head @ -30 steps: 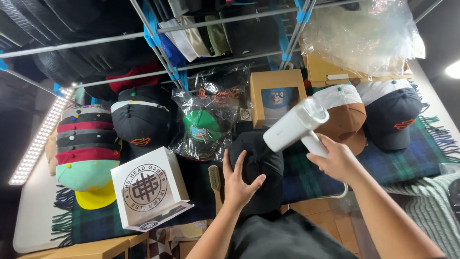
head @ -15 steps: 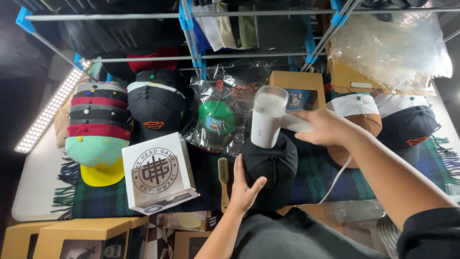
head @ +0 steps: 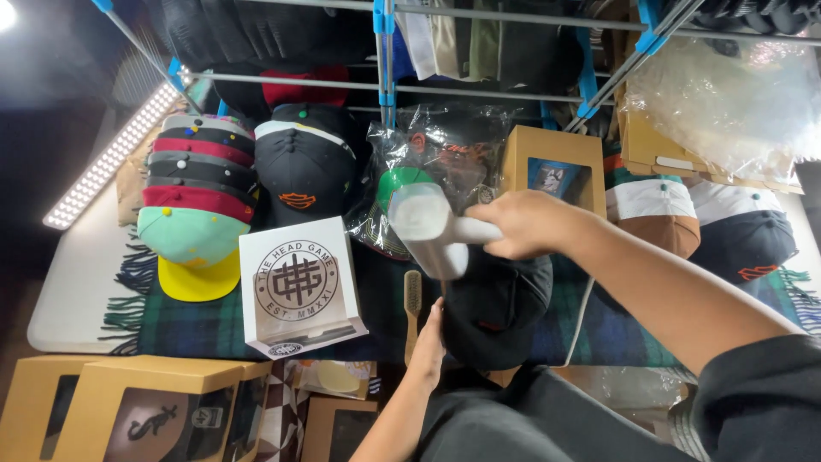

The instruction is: The person cleans a black baseball cap using a brush and a handheld steamer. They brush the cap's surface, apply steam, and then place the cap on a wooden head form to shape it.

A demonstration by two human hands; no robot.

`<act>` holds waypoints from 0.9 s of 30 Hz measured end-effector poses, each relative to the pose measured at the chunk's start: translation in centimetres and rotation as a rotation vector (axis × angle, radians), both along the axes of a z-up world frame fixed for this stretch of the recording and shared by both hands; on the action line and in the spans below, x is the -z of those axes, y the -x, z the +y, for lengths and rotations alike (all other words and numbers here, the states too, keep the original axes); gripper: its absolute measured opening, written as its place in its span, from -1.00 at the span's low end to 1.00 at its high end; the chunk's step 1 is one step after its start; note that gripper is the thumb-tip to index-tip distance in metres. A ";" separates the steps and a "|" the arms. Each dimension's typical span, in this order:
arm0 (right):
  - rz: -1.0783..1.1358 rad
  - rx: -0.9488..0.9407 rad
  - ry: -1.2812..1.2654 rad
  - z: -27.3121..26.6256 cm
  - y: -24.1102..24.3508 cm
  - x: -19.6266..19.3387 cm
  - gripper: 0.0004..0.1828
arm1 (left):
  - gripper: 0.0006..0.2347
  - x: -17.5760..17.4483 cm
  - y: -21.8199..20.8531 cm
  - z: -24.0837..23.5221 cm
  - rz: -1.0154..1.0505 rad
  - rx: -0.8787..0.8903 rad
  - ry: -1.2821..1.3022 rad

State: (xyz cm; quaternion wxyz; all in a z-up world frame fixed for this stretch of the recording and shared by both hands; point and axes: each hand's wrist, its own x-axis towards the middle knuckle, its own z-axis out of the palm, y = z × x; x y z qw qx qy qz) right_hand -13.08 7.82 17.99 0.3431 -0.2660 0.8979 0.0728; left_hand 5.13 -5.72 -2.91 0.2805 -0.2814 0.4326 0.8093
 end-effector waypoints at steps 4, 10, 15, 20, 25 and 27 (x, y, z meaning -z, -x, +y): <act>0.087 -0.134 -0.065 -2.7 0.0 3.4 -0.54 | -0.28 0.9 0.0 -0.2 0.029 -0.001 -0.042; 0.071 -0.244 -0.035 -3.0 -0.2 6.4 -0.55 | -0.27 1.4 -0.8 -0.9 0.018 0.006 -0.030; -0.090 0.007 -0.006 -1.5 0.3 4.1 -0.28 | -0.33 0.1 -0.9 -1.3 -0.008 0.004 -0.009; 0.093 0.080 -0.023 0.9 0.9 4.6 -0.20 | -0.32 -0.2 -0.7 -1.2 -0.010 0.006 0.012; 0.222 0.206 0.071 5.3 2.2 5.8 -0.18 | -0.33 0.0 -0.8 -0.8 -0.034 0.002 0.022; 0.130 0.468 0.155 6.2 2.2 3.7 -0.13 | -0.32 0.3 -0.8 -0.7 -0.011 -0.005 -0.006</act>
